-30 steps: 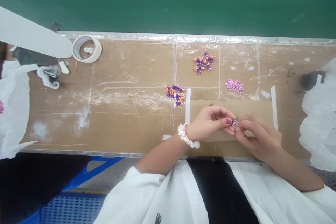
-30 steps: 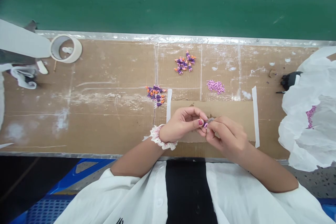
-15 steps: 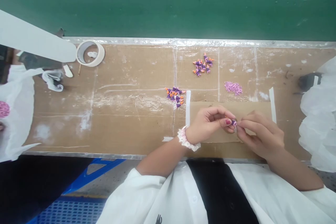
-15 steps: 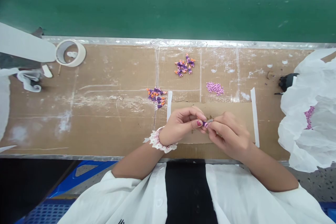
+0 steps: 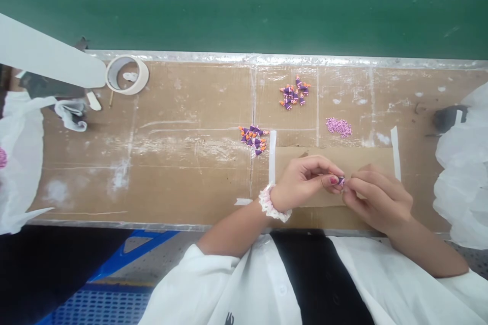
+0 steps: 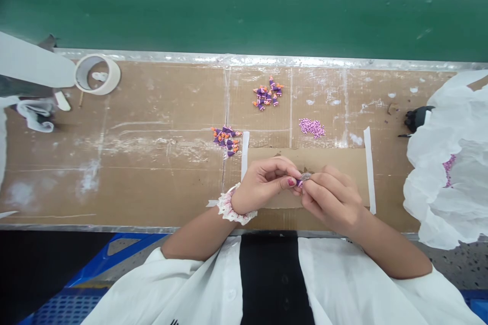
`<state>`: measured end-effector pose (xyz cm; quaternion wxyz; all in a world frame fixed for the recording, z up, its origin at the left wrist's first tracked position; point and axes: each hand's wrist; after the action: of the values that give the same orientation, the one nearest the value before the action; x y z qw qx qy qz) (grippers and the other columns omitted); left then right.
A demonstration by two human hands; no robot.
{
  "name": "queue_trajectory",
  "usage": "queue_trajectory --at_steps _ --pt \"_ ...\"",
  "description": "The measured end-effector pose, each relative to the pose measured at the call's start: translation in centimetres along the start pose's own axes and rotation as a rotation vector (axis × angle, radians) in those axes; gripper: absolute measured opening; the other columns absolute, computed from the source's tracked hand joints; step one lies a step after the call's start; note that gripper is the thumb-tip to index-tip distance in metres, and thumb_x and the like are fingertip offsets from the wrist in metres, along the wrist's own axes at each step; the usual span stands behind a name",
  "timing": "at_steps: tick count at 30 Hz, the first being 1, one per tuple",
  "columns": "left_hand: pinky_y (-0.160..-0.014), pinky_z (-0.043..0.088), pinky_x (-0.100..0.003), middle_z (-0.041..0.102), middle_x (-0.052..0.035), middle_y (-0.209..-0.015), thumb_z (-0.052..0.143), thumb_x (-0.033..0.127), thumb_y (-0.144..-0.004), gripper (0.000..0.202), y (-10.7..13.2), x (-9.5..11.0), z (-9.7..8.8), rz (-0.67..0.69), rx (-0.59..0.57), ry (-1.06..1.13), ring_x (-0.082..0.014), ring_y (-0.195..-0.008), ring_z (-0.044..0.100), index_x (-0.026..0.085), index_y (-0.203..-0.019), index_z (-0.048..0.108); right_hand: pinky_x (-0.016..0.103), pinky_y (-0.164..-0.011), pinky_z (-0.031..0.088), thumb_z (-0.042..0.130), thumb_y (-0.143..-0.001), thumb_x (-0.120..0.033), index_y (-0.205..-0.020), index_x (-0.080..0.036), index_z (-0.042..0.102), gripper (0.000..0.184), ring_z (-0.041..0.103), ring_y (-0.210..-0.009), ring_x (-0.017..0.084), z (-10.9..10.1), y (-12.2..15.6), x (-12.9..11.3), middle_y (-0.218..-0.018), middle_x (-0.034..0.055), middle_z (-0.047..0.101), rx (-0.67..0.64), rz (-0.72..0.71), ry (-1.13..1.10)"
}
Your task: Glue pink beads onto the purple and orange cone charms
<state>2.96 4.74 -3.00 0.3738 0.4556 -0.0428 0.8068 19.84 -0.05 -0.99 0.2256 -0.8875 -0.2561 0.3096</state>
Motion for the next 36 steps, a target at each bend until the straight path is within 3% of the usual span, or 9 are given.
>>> queue_trajectory --at_steps 16,19,22,25,28,30,36 --pt "-0.068 0.059 -0.026 0.063 -0.0031 -0.078 0.072 0.031 -0.075 0.020 0.0 -0.1 -0.3 0.035 -0.047 -0.028 -0.0112 -0.066 0.066 0.013 -0.080 0.068 0.026 -0.056 0.047 0.061 -0.080 -0.001 -0.090 -0.021 0.056 0.023 0.053 -0.060 0.012 -0.3 0.2 0.1 -0.073 0.0011 0.060 -0.084 0.064 -0.065" --pt "-0.069 0.060 -0.026 0.065 -0.0026 -0.078 0.072 0.032 -0.076 0.020 -0.6 -0.3 -0.7 0.068 0.073 -0.043 -0.0121 -0.069 0.067 0.014 -0.083 0.067 0.026 -0.062 0.049 0.063 -0.082 -0.007 -0.098 -0.020 0.058 0.021 0.057 -0.068 0.013 -0.1 0.1 1.7 -0.082 0.0032 0.063 -0.103 0.088 -0.012" --pt "-0.074 0.060 -0.026 0.068 -0.0032 -0.080 0.072 0.035 -0.075 0.026 -2.0 -0.3 -1.8 0.118 0.361 -0.039 -0.0137 -0.078 0.069 0.015 -0.090 0.065 0.027 -0.065 0.048 0.059 -0.087 -0.013 -0.098 -0.021 0.059 0.013 0.061 -0.074 0.015 0.2 0.2 4.0 -0.083 0.0029 0.065 -0.060 0.196 0.174" --pt "-0.081 0.059 -0.028 0.069 -0.0088 -0.106 0.071 0.036 -0.076 0.037 -3.6 0.3 -3.2 0.245 0.540 -0.034 -0.0180 -0.095 0.069 0.016 -0.106 0.063 0.027 -0.063 0.046 0.053 -0.089 -0.015 -0.089 -0.020 0.061 0.010 0.060 -0.074 0.016 0.6 0.5 6.1 -0.078 0.0022 0.065 -0.079 0.307 0.319" --pt "-0.080 0.060 -0.030 0.054 -0.0138 -0.136 0.068 0.036 -0.079 0.054 -4.2 0.9 -3.9 0.318 0.538 -0.097 -0.0244 -0.111 0.063 0.020 -0.128 0.052 0.027 -0.063 0.045 0.051 -0.090 -0.016 -0.085 -0.019 0.061 0.011 0.059 -0.074 0.017 1.1 0.9 7.1 -0.079 0.0025 0.065 -0.165 0.384 0.335" --pt "-0.078 0.060 -0.031 0.046 -0.0141 -0.143 0.066 0.036 -0.081 0.056 -4.0 1.1 -3.9 0.336 0.524 -0.180 -0.0268 -0.114 0.061 0.023 -0.132 0.049 0.027 -0.064 0.044 0.051 -0.090 -0.016 -0.086 -0.018 0.062 0.012 0.059 -0.076 0.017 1.4 1.1 7.3 -0.083 0.0032 0.066 -0.212 0.419 0.324" --pt "-0.073 0.061 -0.029 0.058 -0.0103 -0.130 0.064 0.033 -0.082 0.036 -2.8 0.5 -3.1 0.277 0.514 -0.290 -0.0227 -0.105 0.066 0.021 -0.115 0.060 0.026 -0.064 0.041 0.050 -0.092 -0.021 -0.091 -0.019 0.064 0.014 0.058 -0.080 0.017 2.3 1.5 7.4 -0.089 0.0034 0.066 -0.237 0.482 0.337"
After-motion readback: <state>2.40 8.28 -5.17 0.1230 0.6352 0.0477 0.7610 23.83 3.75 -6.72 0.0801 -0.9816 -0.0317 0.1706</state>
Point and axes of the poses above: each hand's wrist, its own y-axis away from the middle knuckle, its own z-axis out of the palm, x = y × z
